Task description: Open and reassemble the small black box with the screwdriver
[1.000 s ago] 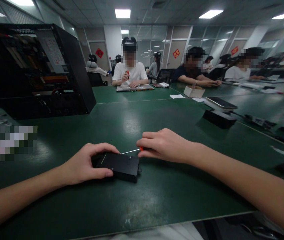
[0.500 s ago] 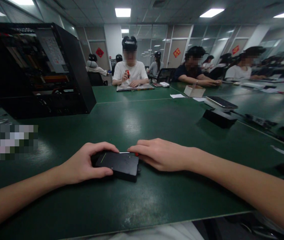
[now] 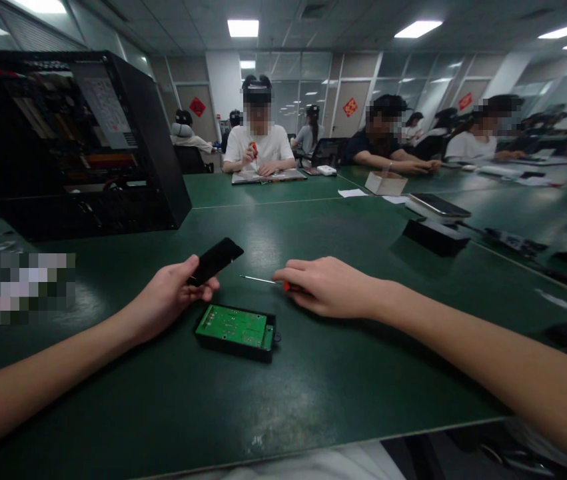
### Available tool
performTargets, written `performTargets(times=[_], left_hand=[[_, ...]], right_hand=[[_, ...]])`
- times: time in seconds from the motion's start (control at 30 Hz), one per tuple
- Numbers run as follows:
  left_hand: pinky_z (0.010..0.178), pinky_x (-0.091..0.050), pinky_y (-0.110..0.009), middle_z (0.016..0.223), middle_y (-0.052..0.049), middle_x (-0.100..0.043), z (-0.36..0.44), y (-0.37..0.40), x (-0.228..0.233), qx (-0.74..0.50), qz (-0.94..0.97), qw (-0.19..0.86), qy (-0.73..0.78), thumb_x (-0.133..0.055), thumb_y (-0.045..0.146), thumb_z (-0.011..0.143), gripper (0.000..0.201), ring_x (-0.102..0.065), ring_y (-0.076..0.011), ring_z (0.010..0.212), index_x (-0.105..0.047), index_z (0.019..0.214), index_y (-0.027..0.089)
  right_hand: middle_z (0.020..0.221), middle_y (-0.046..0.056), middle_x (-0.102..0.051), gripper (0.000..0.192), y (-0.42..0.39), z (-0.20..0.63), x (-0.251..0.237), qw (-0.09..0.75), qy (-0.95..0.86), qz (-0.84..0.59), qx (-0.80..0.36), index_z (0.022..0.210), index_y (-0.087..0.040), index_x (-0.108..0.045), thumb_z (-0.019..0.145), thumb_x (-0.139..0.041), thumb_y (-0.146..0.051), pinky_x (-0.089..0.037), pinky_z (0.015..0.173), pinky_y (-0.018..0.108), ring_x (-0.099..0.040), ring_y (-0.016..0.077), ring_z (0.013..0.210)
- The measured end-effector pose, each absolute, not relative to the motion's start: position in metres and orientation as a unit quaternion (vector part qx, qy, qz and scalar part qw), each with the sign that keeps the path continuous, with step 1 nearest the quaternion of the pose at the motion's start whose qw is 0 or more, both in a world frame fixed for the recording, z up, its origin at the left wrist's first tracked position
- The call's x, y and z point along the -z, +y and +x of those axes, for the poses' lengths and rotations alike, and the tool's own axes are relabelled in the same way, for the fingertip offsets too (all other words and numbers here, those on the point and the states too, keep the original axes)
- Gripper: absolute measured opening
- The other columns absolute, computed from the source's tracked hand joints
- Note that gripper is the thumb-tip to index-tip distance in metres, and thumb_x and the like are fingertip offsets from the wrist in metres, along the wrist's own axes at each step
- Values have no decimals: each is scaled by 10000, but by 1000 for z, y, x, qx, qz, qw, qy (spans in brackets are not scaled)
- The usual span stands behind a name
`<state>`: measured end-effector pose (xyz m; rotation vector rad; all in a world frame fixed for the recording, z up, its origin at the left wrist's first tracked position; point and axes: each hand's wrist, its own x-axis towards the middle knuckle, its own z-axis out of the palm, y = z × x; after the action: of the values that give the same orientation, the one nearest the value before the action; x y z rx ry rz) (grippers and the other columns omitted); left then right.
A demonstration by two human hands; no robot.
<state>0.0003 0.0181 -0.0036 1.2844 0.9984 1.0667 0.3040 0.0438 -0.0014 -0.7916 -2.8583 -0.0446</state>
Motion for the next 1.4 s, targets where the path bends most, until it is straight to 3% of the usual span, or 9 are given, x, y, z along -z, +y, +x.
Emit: performTargets(times=[0.1, 0.23, 0.37, 0.47, 0.57, 0.67, 0.8, 0.97, 1.4], left_hand=[[568, -447, -212, 690, -32, -685, -2, 22, 2, -484, 482, 591, 429, -651, 516, 926, 418, -519, -99, 537, -693, 800, 120], [556, -451, -186, 652, -22, -656, -3, 21, 0, -484, 458, 616, 419, -604, 448, 978, 372, -521, -95, 537, -676, 806, 125], [594, -487, -190, 734, -45, -712, -3, 19, -1, -480, 459, 630, 403, -631, 344, 975, 237, -579, -106, 586, -691, 912, 124], [659, -528, -218, 813, -68, -753, -3, 17, -1, -479, 459, 635, 396, -649, 274, 959, 168, -626, -122, 633, -709, 994, 121], [715, -557, -247, 919, -100, -786, -4, 17, -1, -475, 459, 637, 398, -677, 230, 932, 148, -668, -138, 683, -727, 1023, 125], [728, -576, -249, 998, -111, -792, -3, 16, -2, -471, 460, 637, 400, -694, 214, 916, 151, -696, -139, 702, -753, 1025, 129], [624, -574, -195, 854, -59, -782, -2, 15, -4, -474, 468, 615, 422, -777, 209, 844, 130, -730, -147, 672, -783, 956, 144], [470, -529, -157, 848, -40, -782, -3, 15, -4, -477, 475, 595, 440, -857, 200, 757, 222, -737, -146, 593, -780, 963, 167], [491, -532, -153, 782, -1, -750, -3, 12, -3, -448, 518, 579, 442, -873, 304, 743, 305, -745, -148, 618, -702, 959, 174]], right_hand=[[1151, 118, -636, 374, 48, 300, 6, 119, -948, -294, -18, 1346, -152, -542, 1006, -485, -299, -514, 787, 315, -644, 184, 900], [1151, 123, -643, 347, 48, 293, 4, 141, -939, -312, -21, 1294, -148, -579, 1022, -471, -335, -526, 836, 329, -655, 197, 948], [1237, 138, -637, 404, 32, 281, -6, 202, -936, -285, -40, 1270, -152, -597, 1026, -474, -449, -512, 941, 369, -636, 224, 1093], [1297, 151, -631, 577, 9, 263, -11, 245, -940, -215, -98, 1326, -146, -563, 933, -606, -567, -500, 992, 381, -611, 240, 1169], [1387, 161, -592, 676, -14, 243, -10, 225, -949, -192, -108, 1380, -150, -528, 881, -666, -584, -489, 1035, 397, -595, 262, 1220], [1494, 171, -501, 595, -25, 232, -7, 188, -951, -223, -100, 1422, -142, -489, 950, -601, -485, -462, 1086, 412, -541, 278, 1306], [1393, 166, -589, 508, -23, 235, -7, 172, -945, -243, -134, 1412, -132, -489, 978, -567, -383, -476, 1066, 407, -587, 256, 1229], [1298, 150, -648, 519, -17, 243, -9, 176, -941, -245, -153, 1400, -137, -511, 942, -593, -367, -492, 1027, 413, -619, 254, 1164], [1201, 97, -704, 495, -21, 256, -25, 243, -927, -249, -137, 1334, -157, -568, 885, -672, -336, -521, 938, 310, -675, 202, 1055]])
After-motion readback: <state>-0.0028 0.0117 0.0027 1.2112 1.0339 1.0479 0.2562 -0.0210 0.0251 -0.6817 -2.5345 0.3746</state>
